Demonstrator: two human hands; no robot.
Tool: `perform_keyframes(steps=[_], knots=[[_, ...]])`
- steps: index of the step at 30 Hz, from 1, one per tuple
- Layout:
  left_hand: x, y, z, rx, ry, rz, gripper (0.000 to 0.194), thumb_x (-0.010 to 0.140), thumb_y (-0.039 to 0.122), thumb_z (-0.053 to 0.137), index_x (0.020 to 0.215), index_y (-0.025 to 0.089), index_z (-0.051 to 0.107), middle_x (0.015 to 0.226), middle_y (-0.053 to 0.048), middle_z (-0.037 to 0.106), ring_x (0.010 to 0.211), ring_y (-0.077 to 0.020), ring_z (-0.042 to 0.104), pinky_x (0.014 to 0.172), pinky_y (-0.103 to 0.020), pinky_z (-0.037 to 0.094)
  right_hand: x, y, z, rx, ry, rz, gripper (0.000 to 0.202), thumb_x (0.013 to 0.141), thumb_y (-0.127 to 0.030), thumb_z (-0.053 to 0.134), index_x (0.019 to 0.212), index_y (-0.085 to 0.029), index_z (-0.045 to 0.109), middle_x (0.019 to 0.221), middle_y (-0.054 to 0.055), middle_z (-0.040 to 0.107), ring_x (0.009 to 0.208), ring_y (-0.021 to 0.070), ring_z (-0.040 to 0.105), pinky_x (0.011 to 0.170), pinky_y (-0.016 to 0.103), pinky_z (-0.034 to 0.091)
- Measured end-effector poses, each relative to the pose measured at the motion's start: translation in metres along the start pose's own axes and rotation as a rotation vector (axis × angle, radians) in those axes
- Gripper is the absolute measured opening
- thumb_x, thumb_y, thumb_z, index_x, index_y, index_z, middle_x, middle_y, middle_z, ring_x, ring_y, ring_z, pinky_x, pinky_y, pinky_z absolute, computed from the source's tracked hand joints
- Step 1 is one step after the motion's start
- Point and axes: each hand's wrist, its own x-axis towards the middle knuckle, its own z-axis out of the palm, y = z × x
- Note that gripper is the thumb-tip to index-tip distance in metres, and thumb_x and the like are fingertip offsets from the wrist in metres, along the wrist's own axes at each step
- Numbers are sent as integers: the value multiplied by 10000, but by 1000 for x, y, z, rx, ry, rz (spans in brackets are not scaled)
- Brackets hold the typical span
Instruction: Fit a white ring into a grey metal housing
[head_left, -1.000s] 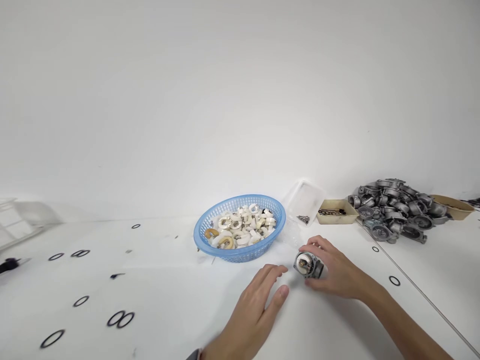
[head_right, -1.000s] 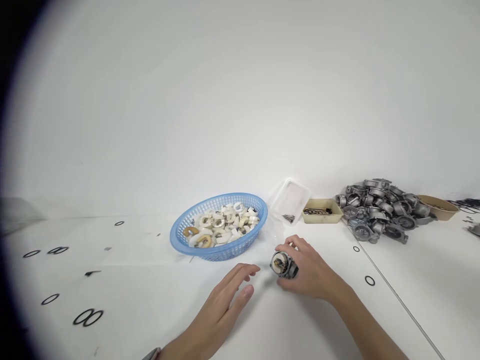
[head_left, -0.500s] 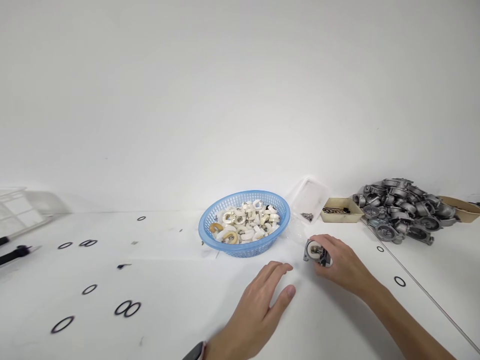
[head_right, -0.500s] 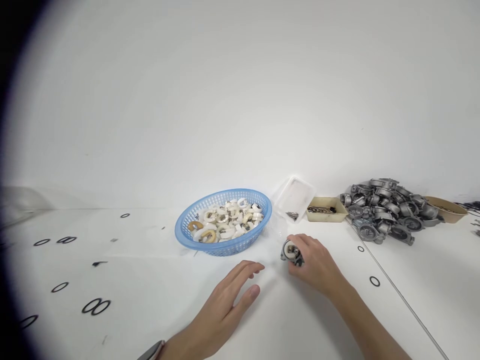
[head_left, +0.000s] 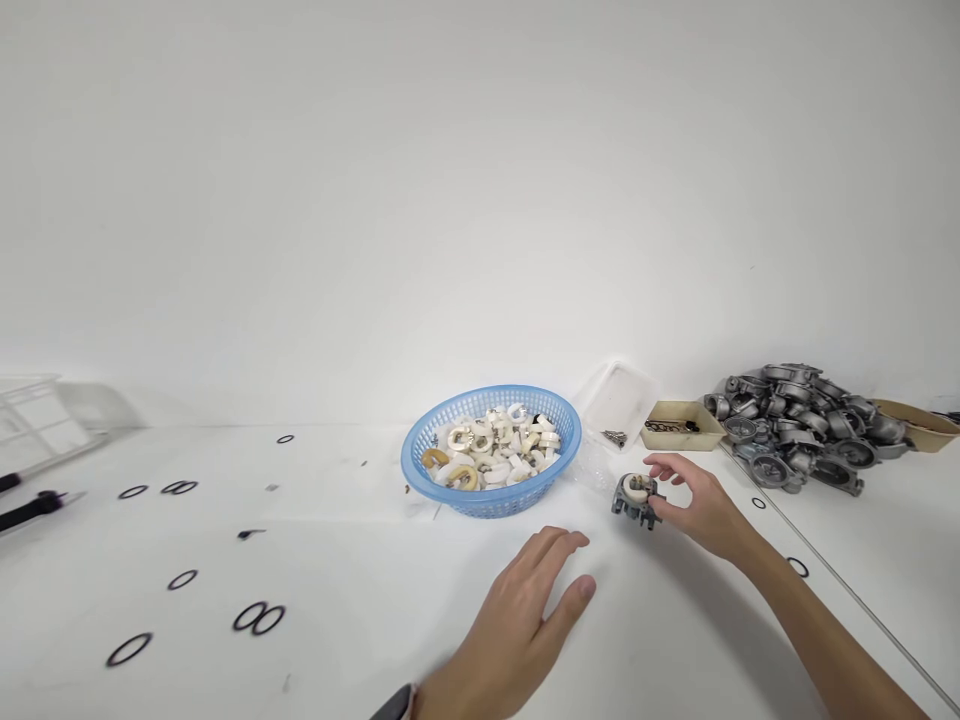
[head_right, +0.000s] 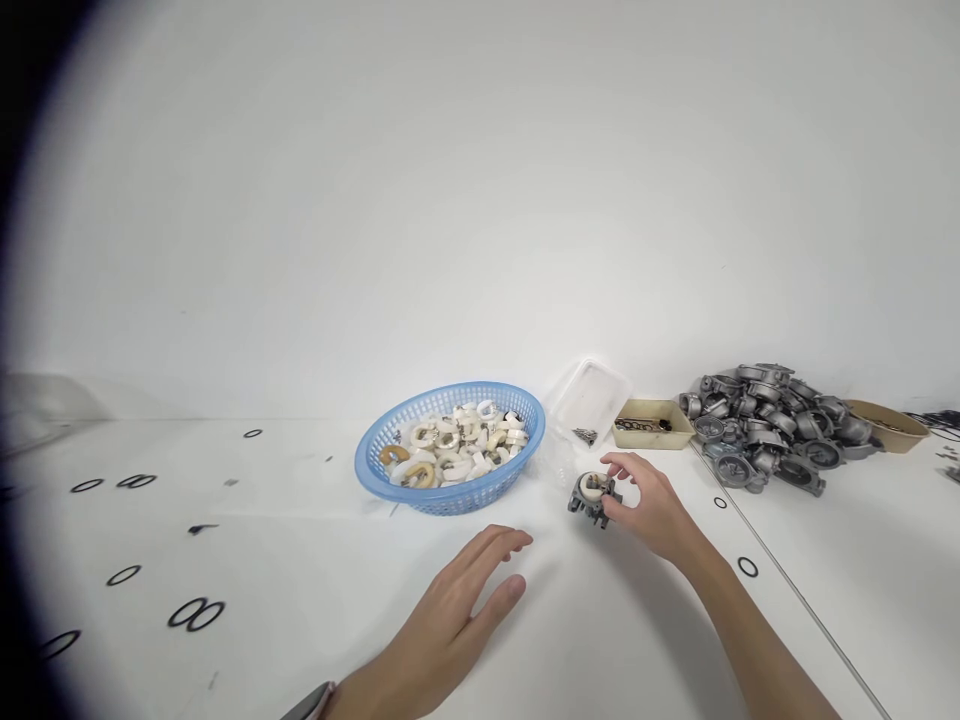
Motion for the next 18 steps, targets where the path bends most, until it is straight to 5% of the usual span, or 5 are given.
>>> perform_keyframes(steps=[18], knots=[[1,1,-2,24,12,13,329,1077,440,400,1292,276,588,1242,-63,657,1134,-243,642,964,-340,549,4,6,4,44,13,-31,333,816,-367,606,1130,-269,652,950,26,694,901,234,662,843,400,560]])
